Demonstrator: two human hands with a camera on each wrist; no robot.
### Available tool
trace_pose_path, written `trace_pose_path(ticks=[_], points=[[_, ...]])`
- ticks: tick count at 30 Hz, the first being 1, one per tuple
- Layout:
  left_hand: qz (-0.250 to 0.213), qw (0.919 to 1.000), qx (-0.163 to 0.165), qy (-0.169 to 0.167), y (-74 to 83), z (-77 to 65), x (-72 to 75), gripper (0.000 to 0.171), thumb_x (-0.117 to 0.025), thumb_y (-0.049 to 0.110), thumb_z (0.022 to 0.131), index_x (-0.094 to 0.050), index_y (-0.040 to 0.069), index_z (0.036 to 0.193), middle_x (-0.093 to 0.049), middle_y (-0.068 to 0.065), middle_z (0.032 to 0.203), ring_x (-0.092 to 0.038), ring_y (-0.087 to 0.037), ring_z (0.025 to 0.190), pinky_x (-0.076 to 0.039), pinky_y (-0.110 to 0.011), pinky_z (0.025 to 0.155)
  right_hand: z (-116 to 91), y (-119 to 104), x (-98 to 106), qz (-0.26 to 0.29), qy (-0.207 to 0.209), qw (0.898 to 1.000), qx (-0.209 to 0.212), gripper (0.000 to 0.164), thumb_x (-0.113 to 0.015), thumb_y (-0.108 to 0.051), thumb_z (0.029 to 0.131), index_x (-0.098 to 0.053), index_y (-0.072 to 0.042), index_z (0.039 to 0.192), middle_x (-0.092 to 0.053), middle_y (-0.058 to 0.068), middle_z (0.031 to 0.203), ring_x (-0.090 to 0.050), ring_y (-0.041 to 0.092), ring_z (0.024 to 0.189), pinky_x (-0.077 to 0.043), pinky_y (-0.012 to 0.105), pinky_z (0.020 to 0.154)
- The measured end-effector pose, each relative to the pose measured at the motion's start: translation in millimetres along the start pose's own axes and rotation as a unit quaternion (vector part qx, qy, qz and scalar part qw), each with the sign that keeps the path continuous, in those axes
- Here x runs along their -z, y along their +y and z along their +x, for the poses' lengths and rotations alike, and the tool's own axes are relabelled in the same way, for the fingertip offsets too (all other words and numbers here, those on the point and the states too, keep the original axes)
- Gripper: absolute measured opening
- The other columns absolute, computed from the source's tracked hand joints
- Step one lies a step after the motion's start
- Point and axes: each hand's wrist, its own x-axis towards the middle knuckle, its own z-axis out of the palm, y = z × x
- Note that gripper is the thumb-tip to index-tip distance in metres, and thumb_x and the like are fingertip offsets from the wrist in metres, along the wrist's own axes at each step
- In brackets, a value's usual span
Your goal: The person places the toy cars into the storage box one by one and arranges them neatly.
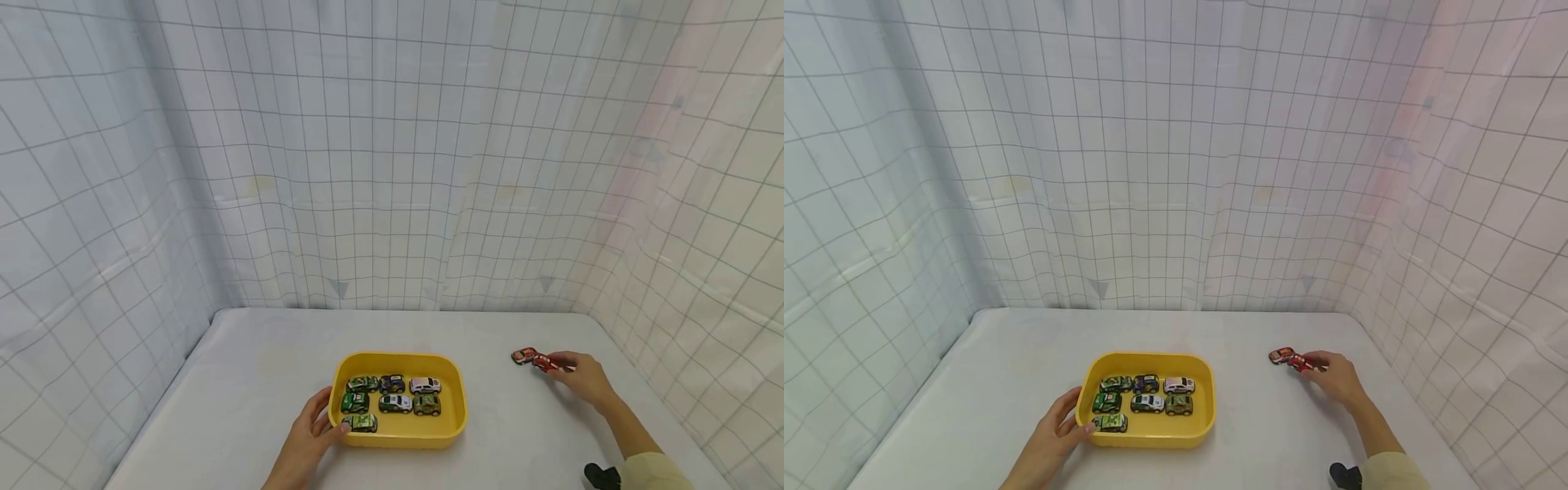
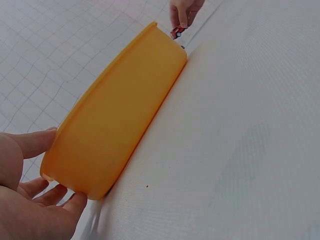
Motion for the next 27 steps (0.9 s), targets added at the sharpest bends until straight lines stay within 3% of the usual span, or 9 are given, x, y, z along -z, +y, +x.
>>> trace_pose_path(ticks=[12, 19, 27], points=[[0.002, 1.0, -0.001, -0.001, -1.0, 1.2, 0.8, 0.087, -0.077, 0.009, 0.095, -0.022, -0.001, 0.161, -0.021, -0.031, 0.164, -0.028, -0.05, 0.147, -0.047, -0.051, 0.108, 4.1, -25.0, -11.4, 0.019, -0.002, 0.999, 0.041, 0.041, -0.081, -0.015, 0.089, -0.072, 0.004, 0.123, -0.067, 0.026, 0.125, -0.064, 0.043, 0.114, -0.057, 0.052, 0.093], [0.003, 1.0, 0.004, -0.003, 0.4, 0.2, -0.7, 0.087, -0.077, 0.009, 0.094, -0.022, -0.001, 0.161, -0.02, -0.032, 0.164, -0.028, -0.051, 0.147, -0.046, -0.052, 0.109, 6.6, -39.6, -23.4, 0.039, -0.012, 0.996, 0.076, 0.034, -0.082, -0.012, 0.088, -0.076, 0.0, 0.119, -0.071, 0.017, 0.12, -0.066, 0.036, 0.114, -0.058, 0.041, 0.094], [0.008, 0.9999, 0.01, 0.006, 1.7, -0.4, -1.0, 0.087, -0.078, 0.011, 0.093, -0.024, 0.0, 0.161, -0.023, -0.03, 0.164, -0.029, -0.05, 0.147, -0.046, -0.053, 0.109, 5.6, -67.9, -34.1, 0.038, -0.023, 0.994, 0.095, 0.033, -0.083, -0.012, 0.088, -0.075, 0.0, 0.117, -0.072, 0.014, 0.117, -0.069, 0.035, 0.108, -0.06, 0.044, 0.09]])
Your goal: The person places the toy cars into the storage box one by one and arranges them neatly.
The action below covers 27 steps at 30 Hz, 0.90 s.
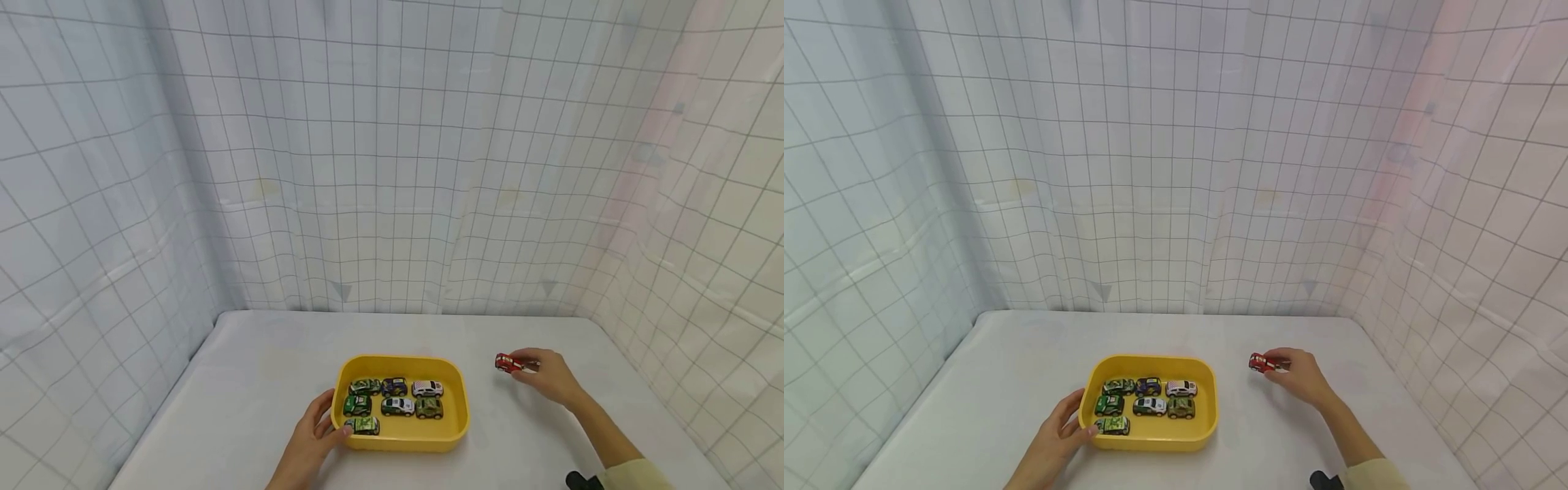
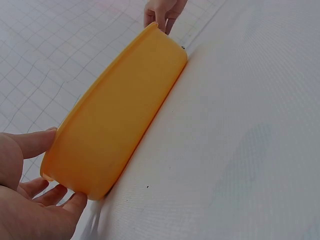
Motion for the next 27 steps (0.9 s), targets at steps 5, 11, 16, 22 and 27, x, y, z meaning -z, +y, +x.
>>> trace_pose_path(ticks=[5, 11, 16, 22, 27], points=[[-0.002, 1.0, 0.002, -0.003, -0.7, 0.7, -0.3, 0.088, -0.079, 0.011, 0.093, -0.024, 0.0, 0.161, -0.022, -0.03, 0.164, -0.03, -0.049, 0.147, -0.046, -0.052, 0.109, 0.5, -14.8, -7.4, -0.006, -0.006, 1.0, 0.018, 0.031, -0.082, -0.011, 0.088, -0.075, -0.002, 0.116, -0.072, 0.012, 0.116, -0.07, 0.035, 0.107, -0.06, 0.045, 0.091], [0.0, 1.0, 0.003, -0.002, -0.3, 1.0, -0.1, 0.089, -0.079, 0.011, 0.093, -0.023, -0.001, 0.161, -0.022, -0.031, 0.164, -0.029, -0.05, 0.147, -0.046, -0.052, 0.109, 2.0, -26.3, -17.1, -0.005, -0.005, 0.998, 0.062, 0.028, -0.084, -0.008, 0.087, -0.076, -0.003, 0.112, -0.073, 0.007, 0.111, -0.07, 0.031, 0.104, -0.059, 0.045, 0.092], [0.004, 1.0, 0.006, 0.002, 0.1, 1.0, 0.5, 0.089, -0.08, 0.012, 0.092, -0.024, 0.0, 0.161, -0.023, -0.03, 0.164, -0.031, -0.05, 0.146, -0.047, -0.051, 0.109, 1.4, -41.7, -26.2, 0.003, -0.019, 0.996, 0.086, 0.028, -0.084, -0.009, 0.087, -0.075, -0.004, 0.113, -0.073, 0.004, 0.11, -0.07, 0.028, 0.102, -0.058, 0.047, 0.093], [0.001, 1.0, 0.002, 0.002, 1.0, 1.0, 0.9, 0.088, -0.079, 0.011, 0.093, -0.024, 0.0, 0.161, -0.022, -0.03, 0.164, -0.03, -0.049, 0.147, -0.046, -0.052, 0.109, 1.0, -65.0, -39.0, 0.001, -0.046, 0.992, 0.115, 0.027, -0.083, -0.015, 0.089, -0.075, -0.009, 0.114, -0.072, -0.001, 0.112, -0.07, 0.023, 0.103, -0.059, 0.042, 0.093], [0.004, 1.0, 0.003, 0.003, 2.7, -0.2, 0.4, 0.089, -0.079, 0.012, 0.092, -0.023, -0.001, 0.161, -0.022, -0.031, 0.164, -0.03, -0.05, 0.146, -0.047, -0.05, 0.108, 0.3, -76.5, -50.1, 0.004, -0.064, 0.989, 0.134, 0.026, -0.082, -0.016, 0.09, -0.075, -0.011, 0.114, -0.072, -0.005, 0.11, -0.069, 0.018, 0.1, -0.06, 0.04, 0.092]])
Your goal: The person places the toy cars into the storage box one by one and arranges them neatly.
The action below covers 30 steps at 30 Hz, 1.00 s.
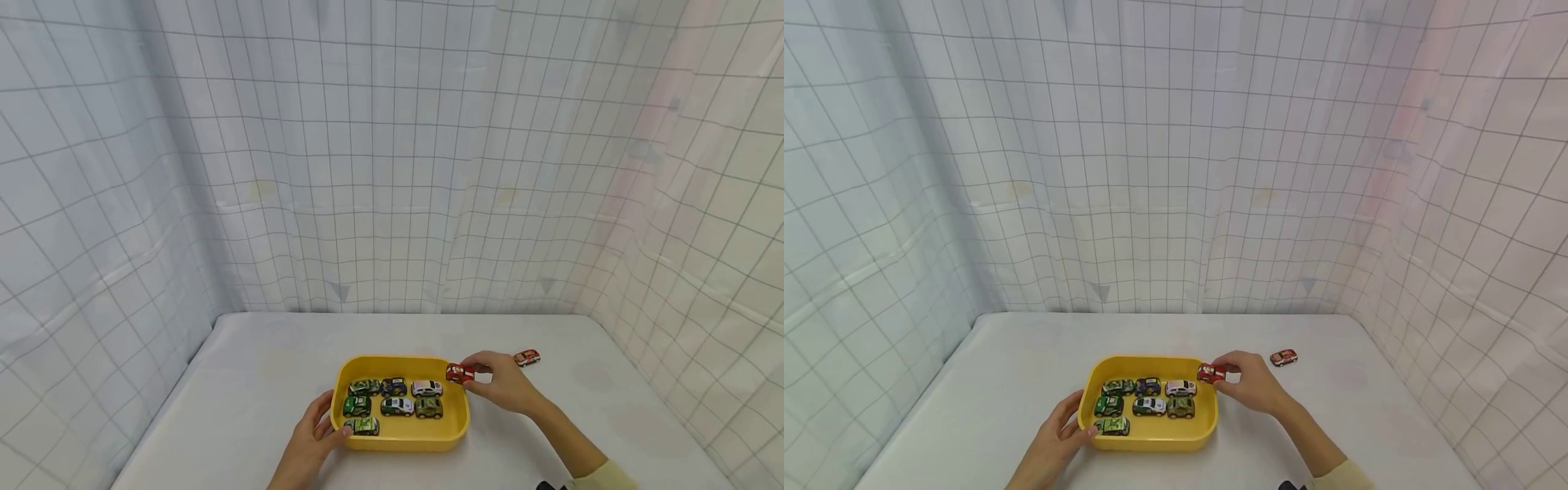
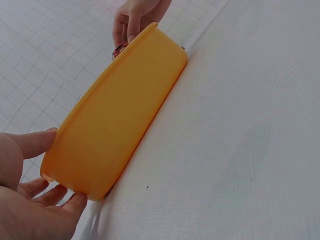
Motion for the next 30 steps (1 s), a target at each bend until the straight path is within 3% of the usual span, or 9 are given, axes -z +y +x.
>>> trace_pose_path(ticks=[9, 16, 30], points=[[0.005, 1.0, 0.001, 0.006, -0.4, 0.6, -0.6, 0.089, -0.08, 0.013, 0.092, -0.025, 0.0, 0.161, -0.024, -0.03, 0.164, -0.032, -0.049, 0.146, -0.048, -0.048, 0.107, 4.1, -10.6, -13.9, 0.013, -0.035, 0.999, 0.032, 0.027, -0.081, -0.017, 0.091, -0.074, -0.01, 0.116, -0.072, -0.004, 0.111, -0.069, 0.015, 0.1, -0.06, 0.041, 0.092], [0.009, 0.9999, 0.001, 0.005, -1.8, 2.0, 0.5, 0.09, -0.081, 0.013, 0.091, -0.025, 0.0, 0.161, -0.023, -0.03, 0.164, -0.032, -0.049, 0.146, -0.048, -0.05, 0.108, 8.1, -19.5, -21.7, 0.022, -0.05, 0.998, 0.034, 0.028, -0.081, -0.016, 0.091, -0.074, -0.009, 0.116, -0.071, -0.006, 0.11, -0.066, 0.011, 0.099, -0.059, 0.036, 0.093], [-0.002, 1.0, 0.0, 0.001, -3.1, 2.3, 0.6, 0.091, -0.081, 0.013, 0.091, -0.024, 0.0, 0.161, -0.022, -0.03, 0.164, -0.031, -0.049, 0.146, -0.047, -0.051, 0.108, 21.0, -35.6, -46.1, 0.05, -0.088, 0.993, 0.062, 0.03, -0.08, -0.021, 0.093, -0.074, -0.007, 0.119, -0.072, -0.003, 0.11, -0.067, 0.009, 0.099, -0.06, 0.041, 0.092]])
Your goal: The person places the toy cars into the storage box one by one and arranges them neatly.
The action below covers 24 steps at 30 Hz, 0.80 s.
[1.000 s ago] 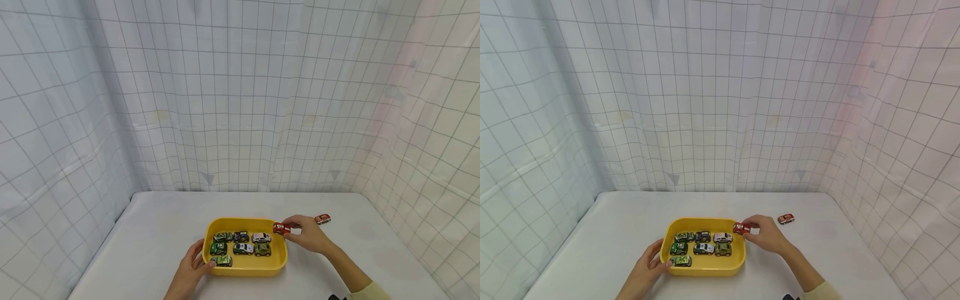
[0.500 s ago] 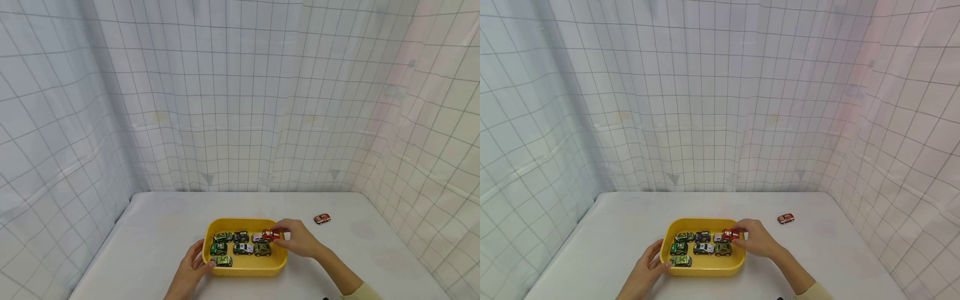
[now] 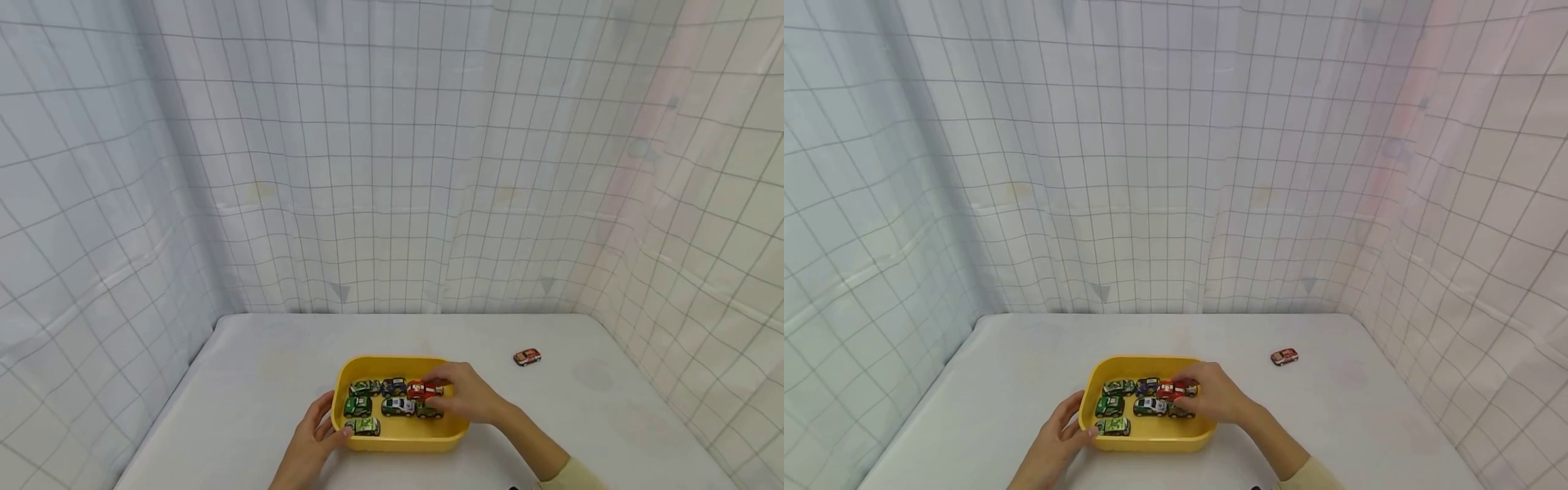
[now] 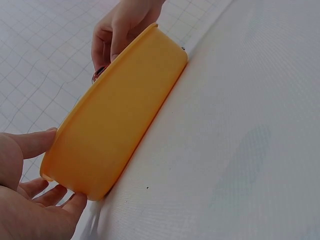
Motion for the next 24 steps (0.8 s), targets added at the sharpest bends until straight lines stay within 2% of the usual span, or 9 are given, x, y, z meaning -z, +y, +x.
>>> trace_pose_path(ticks=[4, 8, 12, 17, 24], points=[[-0.002, 1.0, 0.0, -0.001, -1.9, 1.5, 0.0, 0.09, -0.081, 0.012, 0.091, -0.024, 0.0, 0.161, -0.022, -0.03, 0.164, -0.031, -0.048, 0.147, -0.046, -0.051, 0.109, 7.2, -5.0, -9.7, 0.003, -0.011, 1.0, 0.009, 0.03, -0.081, -0.019, 0.092, -0.075, -0.007, 0.118, -0.073, -0.004, 0.109, -0.067, 0.007, 0.098, -0.06, 0.034, 0.089], [-0.001, 1.0, -0.005, -0.004, -2.0, 0.7, -0.2, 0.089, -0.079, 0.011, 0.092, -0.025, 0.0, 0.161, -0.023, -0.03, 0.164, -0.031, -0.049, 0.147, -0.046, -0.051, 0.109, 12.6, -8.8, -19.8, -0.018, -0.017, 1.0, 0.011, 0.03, -0.082, -0.023, 0.091, -0.076, -0.01, 0.118, -0.071, -0.008, 0.109, -0.065, 0.005, 0.096, -0.058, 0.026, 0.088], [0.0, 0.9999, -0.011, -0.006, -1.8, -0.5, -0.6, 0.087, -0.079, 0.011, 0.092, -0.025, 0.0, 0.16, -0.024, -0.03, 0.164, -0.031, -0.049, 0.147, -0.046, -0.051, 0.109, 17.3, -12.6, -27.5, -0.052, -0.032, 0.998, 0.022, 0.031, -0.082, -0.027, 0.091, -0.076, -0.011, 0.118, -0.07, -0.011, 0.108, -0.063, 0.004, 0.095, -0.056, 0.024, 0.084], [-0.003, 0.9998, -0.018, -0.009, -3.4, -0.5, -0.2, 0.087, -0.079, 0.012, 0.092, -0.025, 0.0, 0.16, -0.024, -0.03, 0.164, -0.032, -0.048, 0.147, -0.047, -0.05, 0.108, 21.0, -17.3, -32.9, -0.069, -0.057, 0.996, 0.029, 0.03, -0.081, -0.026, 0.092, -0.076, -0.01, 0.117, -0.07, -0.012, 0.106, -0.062, 0.002, 0.092, -0.054, 0.021, 0.082], [-0.006, 0.9997, -0.021, -0.013, -3.6, 0.5, 1.9, 0.088, -0.078, 0.011, 0.094, -0.022, -0.001, 0.161, -0.021, -0.031, 0.164, -0.03, -0.049, 0.147, -0.046, -0.051, 0.109, 23.2, -15.8, -36.4, -0.097, -0.082, 0.991, 0.027, 0.028, -0.082, -0.026, 0.091, -0.077, -0.013, 0.115, -0.07, -0.014, 0.106, -0.061, 0.0, 0.094, -0.054, 0.022, 0.085]])
